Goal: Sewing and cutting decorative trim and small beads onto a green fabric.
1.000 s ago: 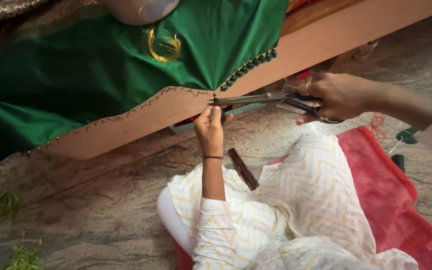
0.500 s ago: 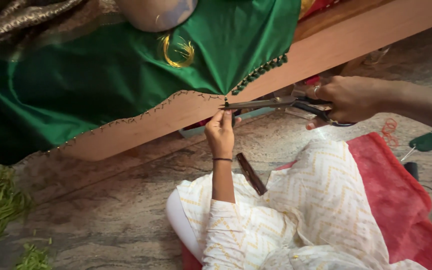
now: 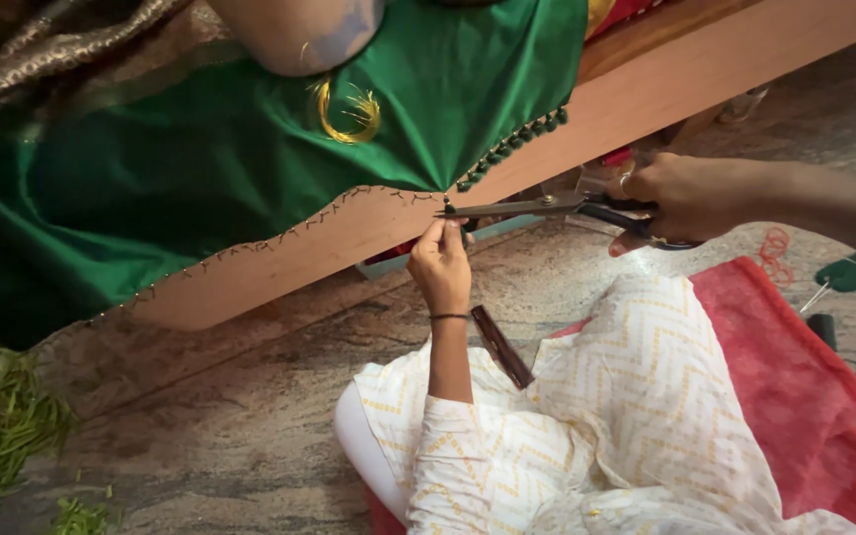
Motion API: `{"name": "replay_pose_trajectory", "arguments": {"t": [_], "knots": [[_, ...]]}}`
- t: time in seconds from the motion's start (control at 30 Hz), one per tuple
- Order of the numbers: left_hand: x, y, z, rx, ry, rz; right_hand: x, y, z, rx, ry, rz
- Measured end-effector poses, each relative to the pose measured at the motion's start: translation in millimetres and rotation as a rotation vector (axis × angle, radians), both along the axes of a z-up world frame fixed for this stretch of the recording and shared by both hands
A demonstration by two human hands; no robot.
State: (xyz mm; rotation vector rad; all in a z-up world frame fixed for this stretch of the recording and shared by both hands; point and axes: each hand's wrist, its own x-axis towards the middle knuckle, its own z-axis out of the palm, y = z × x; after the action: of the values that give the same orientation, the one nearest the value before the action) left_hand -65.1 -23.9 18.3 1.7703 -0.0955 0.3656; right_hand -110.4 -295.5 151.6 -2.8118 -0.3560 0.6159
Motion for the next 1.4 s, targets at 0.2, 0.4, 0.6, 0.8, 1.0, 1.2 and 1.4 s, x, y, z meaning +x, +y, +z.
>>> {"name": "replay_pose_trajectory", "arguments": {"t": [0.2, 0.4, 0.6, 0.8, 1.0, 1.2, 1.4], "knots": [[7.7, -3.2, 4.6, 0.092, -0.085, 0.082, 0.9, -0.6, -6.5, -0.055, -0.007, -0.001], [3.4, -3.2, -3.1, 0.059, -0.04, 0.033, -13.1, -9.2, -23.9, -0.002, -0.056, -0.006], [10.8, 24.1, -50.2, -0.281, 0.063, -0.046, -63.7, -35.5, -124.8, 0.147, 0.261, -0.178], [10.1, 38.0, -66.5, -0.801, 0.255, -0.241, -163.0, -18.7, -206.4, 0.524, 0.605, 0.302], [6.2, 30.2, -85.5, -0.987, 0.383, -0.22, -191.1, 29.4, -223.4, 0.533, 0.858, 0.209], [2.0, 11.1, -121.5, -1.153, 0.527, -0.237, -121.4, 47.0, -247.0, 0.305, 0.369, 0.261], [16.8, -12.3, -176.6, -1.362, 0.841, -0.223, -17.6, 101.6, -253.6, 0.758, -0.366, -0.109]]}}
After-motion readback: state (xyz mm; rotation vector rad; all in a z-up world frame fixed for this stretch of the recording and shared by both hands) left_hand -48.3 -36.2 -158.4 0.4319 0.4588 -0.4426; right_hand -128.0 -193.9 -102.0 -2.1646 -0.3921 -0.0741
